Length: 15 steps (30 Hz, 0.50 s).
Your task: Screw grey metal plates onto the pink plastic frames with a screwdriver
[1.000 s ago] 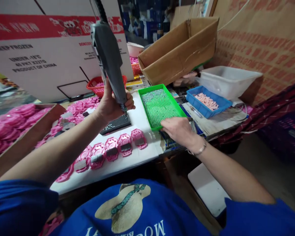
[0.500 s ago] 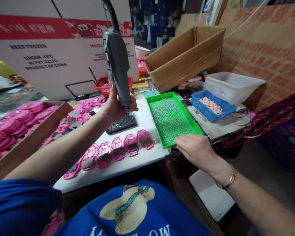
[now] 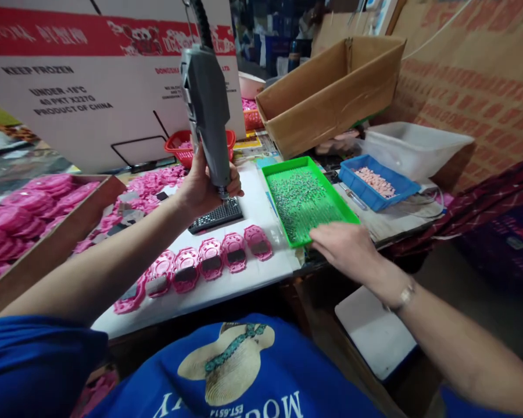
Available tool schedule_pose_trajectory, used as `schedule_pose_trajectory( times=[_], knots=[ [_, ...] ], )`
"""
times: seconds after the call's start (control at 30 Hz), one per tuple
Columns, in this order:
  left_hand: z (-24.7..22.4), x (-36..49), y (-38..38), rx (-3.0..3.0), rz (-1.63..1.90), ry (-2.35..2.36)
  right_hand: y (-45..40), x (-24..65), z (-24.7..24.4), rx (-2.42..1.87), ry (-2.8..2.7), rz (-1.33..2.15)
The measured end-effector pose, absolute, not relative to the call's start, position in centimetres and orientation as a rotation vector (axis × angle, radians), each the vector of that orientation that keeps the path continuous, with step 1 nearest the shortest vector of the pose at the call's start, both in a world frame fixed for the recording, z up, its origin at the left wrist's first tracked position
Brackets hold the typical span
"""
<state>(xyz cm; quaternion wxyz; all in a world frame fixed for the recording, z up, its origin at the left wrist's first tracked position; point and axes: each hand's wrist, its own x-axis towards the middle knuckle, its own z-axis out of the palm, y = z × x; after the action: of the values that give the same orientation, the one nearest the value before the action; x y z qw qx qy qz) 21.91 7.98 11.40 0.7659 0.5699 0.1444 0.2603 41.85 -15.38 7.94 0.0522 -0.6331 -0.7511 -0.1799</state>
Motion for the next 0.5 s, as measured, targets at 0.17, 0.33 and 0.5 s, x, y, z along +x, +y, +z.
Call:
schedule_pose_trajectory(
  times=[0.17,0.33,0.5],
  knots=[
    [12.0,22.1,7.8,1.25,0.565,0.355,-8.8,42.8,9.2,-2.078,-2.264,-0.463],
    [11.6,21.8,7.9,1.253,0.533,0.314,-15.4,43.1,8.4,-1.96,-2.278,-0.471],
    [11.4,22.0,7.6,1.249,0.511,0.335,-14.0,42.9,9.1,-2.07,-2.248,-0.405]
  ],
)
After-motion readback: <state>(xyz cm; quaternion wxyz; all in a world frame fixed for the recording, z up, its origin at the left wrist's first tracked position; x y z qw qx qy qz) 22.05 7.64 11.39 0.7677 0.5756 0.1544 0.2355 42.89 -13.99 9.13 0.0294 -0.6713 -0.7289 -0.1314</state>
